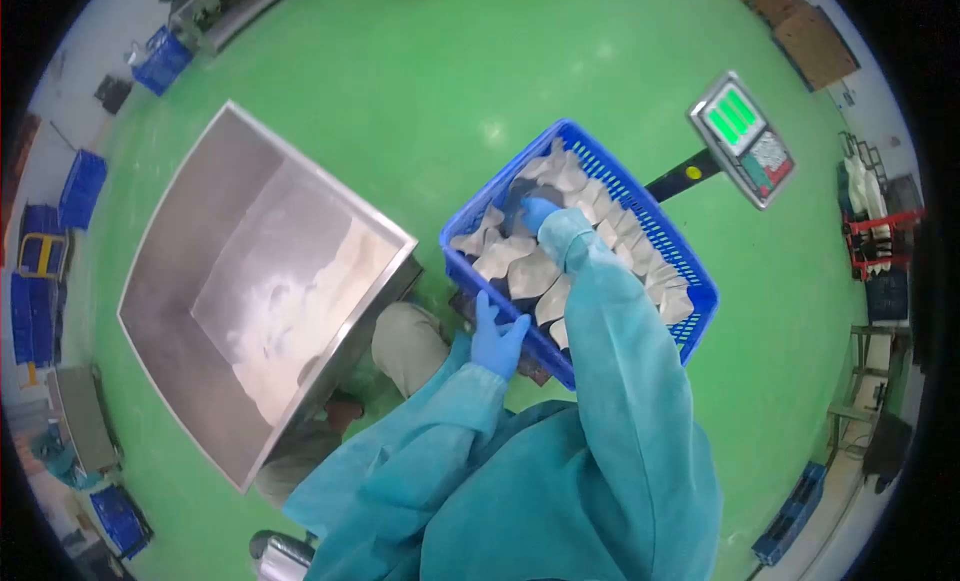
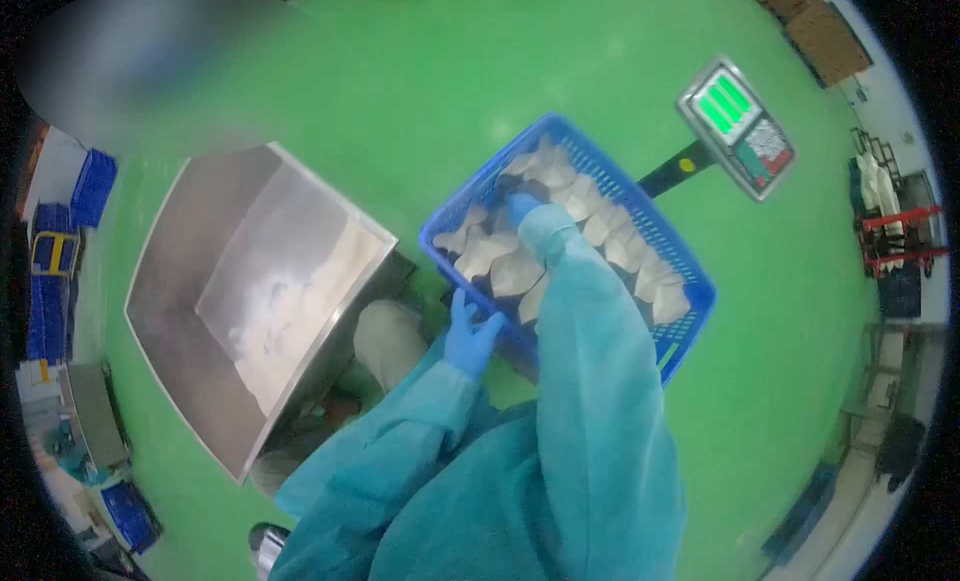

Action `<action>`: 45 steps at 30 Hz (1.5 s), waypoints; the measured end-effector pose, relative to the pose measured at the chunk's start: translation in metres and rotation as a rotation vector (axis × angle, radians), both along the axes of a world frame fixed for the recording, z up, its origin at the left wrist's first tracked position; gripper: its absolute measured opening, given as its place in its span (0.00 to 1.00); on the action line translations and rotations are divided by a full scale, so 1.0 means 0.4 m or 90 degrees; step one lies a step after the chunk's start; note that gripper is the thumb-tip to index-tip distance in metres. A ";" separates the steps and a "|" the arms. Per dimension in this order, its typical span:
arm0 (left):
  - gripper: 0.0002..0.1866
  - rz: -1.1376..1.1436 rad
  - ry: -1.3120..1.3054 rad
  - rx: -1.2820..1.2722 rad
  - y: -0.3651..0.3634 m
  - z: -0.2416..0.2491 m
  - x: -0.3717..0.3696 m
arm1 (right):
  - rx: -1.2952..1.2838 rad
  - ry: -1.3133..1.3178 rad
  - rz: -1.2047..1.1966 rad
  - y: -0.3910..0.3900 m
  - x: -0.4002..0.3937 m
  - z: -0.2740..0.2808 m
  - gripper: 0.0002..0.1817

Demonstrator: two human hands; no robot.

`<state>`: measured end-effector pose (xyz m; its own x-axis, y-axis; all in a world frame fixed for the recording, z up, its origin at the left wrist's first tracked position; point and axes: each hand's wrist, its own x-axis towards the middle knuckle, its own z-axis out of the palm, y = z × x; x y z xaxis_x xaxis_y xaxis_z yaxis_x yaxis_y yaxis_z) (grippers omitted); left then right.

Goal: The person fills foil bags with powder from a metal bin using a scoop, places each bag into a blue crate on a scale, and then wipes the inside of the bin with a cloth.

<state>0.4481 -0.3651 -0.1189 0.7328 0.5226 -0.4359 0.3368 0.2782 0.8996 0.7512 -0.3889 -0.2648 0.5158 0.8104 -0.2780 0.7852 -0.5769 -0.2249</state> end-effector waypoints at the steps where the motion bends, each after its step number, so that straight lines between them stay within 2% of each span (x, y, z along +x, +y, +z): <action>1: 0.43 0.009 -0.056 -0.008 0.002 0.007 -0.011 | 0.109 -0.027 0.019 -0.021 0.033 -0.033 0.18; 3: 0.35 -0.044 -0.129 0.077 0.032 0.018 -0.052 | 0.009 -0.089 -0.026 -0.049 -0.021 0.126 0.15; 5: 0.32 -0.081 -0.080 -0.062 0.065 0.006 -0.087 | -0.052 -0.125 -0.026 -0.082 -0.073 0.294 0.13; 7: 0.29 -0.085 -0.045 -0.038 0.086 0.090 -0.118 | -0.015 -0.133 0.073 -0.073 -0.121 0.364 0.11; 8: 0.29 -0.027 -0.068 -0.062 0.109 0.114 -0.122 | 0.094 -0.129 0.022 -0.054 -0.198 0.458 0.11; 10: 0.28 0.096 -0.111 -0.119 0.166 0.139 -0.131 | 0.143 -0.048 0.000 0.043 -0.304 0.564 0.17; 11: 0.30 0.151 -0.180 -0.182 0.247 0.048 -0.139 | 0.198 0.017 -0.034 0.080 -0.403 0.634 0.21; 12: 0.30 0.202 -0.280 -0.210 0.302 0.039 -0.148 | 0.256 0.082 -0.066 0.117 -0.503 0.705 0.26; 13: 0.31 0.238 -0.313 -0.383 0.363 0.023 -0.153 | 0.412 0.144 -0.107 0.223 -0.578 0.555 0.29; 14: 0.33 0.273 -0.340 -0.557 0.397 0.096 -0.163 | 0.513 0.225 0.024 0.245 -0.687 0.580 0.31; 15: 0.34 0.059 -0.641 -0.481 0.506 -0.007 -0.171 | 0.429 0.256 0.114 0.279 -0.770 0.606 0.32; 16: 0.34 0.006 -0.691 -0.415 0.534 -0.029 -0.193 | 0.506 0.276 0.161 0.340 -0.791 0.556 0.32; 17: 0.35 -0.043 -0.743 -0.349 0.562 -0.049 -0.216 | 0.439 0.232 0.109 0.385 -0.792 0.552 0.32; 19: 0.36 0.206 -0.363 -0.275 0.509 0.207 -0.414 | 0.308 0.157 0.015 0.480 -0.795 0.554 0.33; 21: 0.35 0.108 -0.382 -0.103 0.518 0.311 -0.610 | 0.200 0.079 0.115 0.563 -0.785 0.431 0.34; 23: 0.26 0.228 -0.272 0.021 0.624 0.294 -0.856 | 0.091 0.082 0.242 0.573 -0.802 0.400 0.35; 25: 0.23 0.371 -0.033 0.306 0.670 0.281 -1.083 | 0.177 0.141 0.243 0.551 -0.837 0.375 0.25; 26: 0.24 0.377 0.091 0.331 0.760 0.189 -1.242 | 0.092 0.128 0.261 0.569 -0.847 0.367 0.23; 27: 0.28 0.464 -0.005 0.300 0.780 0.122 -1.326 | 0.008 0.114 0.292 0.602 -0.855 0.350 0.20; 28: 0.33 0.543 0.208 0.326 0.771 0.126 -1.374 | 0.165 0.046 0.506 0.637 -0.815 0.192 0.19; 29: 0.39 0.551 0.376 0.396 0.789 0.050 -1.463 | 0.079 0.069 0.470 0.680 -0.857 0.213 0.22; 31: 0.54 0.517 0.611 0.356 0.826 -0.091 -1.558 | -0.096 0.091 0.395 0.764 -0.935 0.268 0.30; 32: 0.57 0.483 0.627 0.376 0.830 -0.160 -1.586 | -0.075 0.104 0.414 0.795 -0.982 0.246 0.26; 33: 0.55 0.445 0.612 0.372 0.827 -0.183 -1.579 | -0.121 0.119 0.443 0.839 -1.038 0.212 0.28; 34: 0.49 0.430 0.458 0.254 0.827 -0.219 -1.566 | -0.159 0.131 0.443 0.872 -1.107 0.193 0.29; 35: 0.44 0.485 0.553 0.292 0.821 -0.226 -1.525 | -0.179 0.132 0.494 0.913 -1.178 0.142 0.30; 36: 0.39 0.531 0.649 0.329 0.812 -0.209 -1.488 | -0.200 0.131 0.541 0.951 -1.250 0.081 0.31; 39: 0.33 0.539 0.669 0.297 0.805 -0.151 -1.464 | -0.264 0.158 0.616 1.032 -1.475 -0.131 0.36; 41: 0.31 0.538 0.653 0.267 0.803 -0.131 -1.449 | -0.199 0.200 0.698 1.051 -1.625 -0.262 0.43; 43: 0.30 0.546 0.630 0.257 0.816 -0.124 -1.457 | -0.134 0.242 0.696 1.048 -1.787 -0.355 0.45; 45: 0.29 0.554 0.599 0.249 0.822 -0.121 -1.455 | -0.197 0.170 0.671 1.014 -1.916 -0.386 0.44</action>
<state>-0.1337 -0.0363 -0.1675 -0.3939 0.8676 -0.3034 0.7135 0.4967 0.4941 -0.0153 0.0168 -0.4193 -0.4904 0.6829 -0.5415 0.8613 0.2847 -0.4209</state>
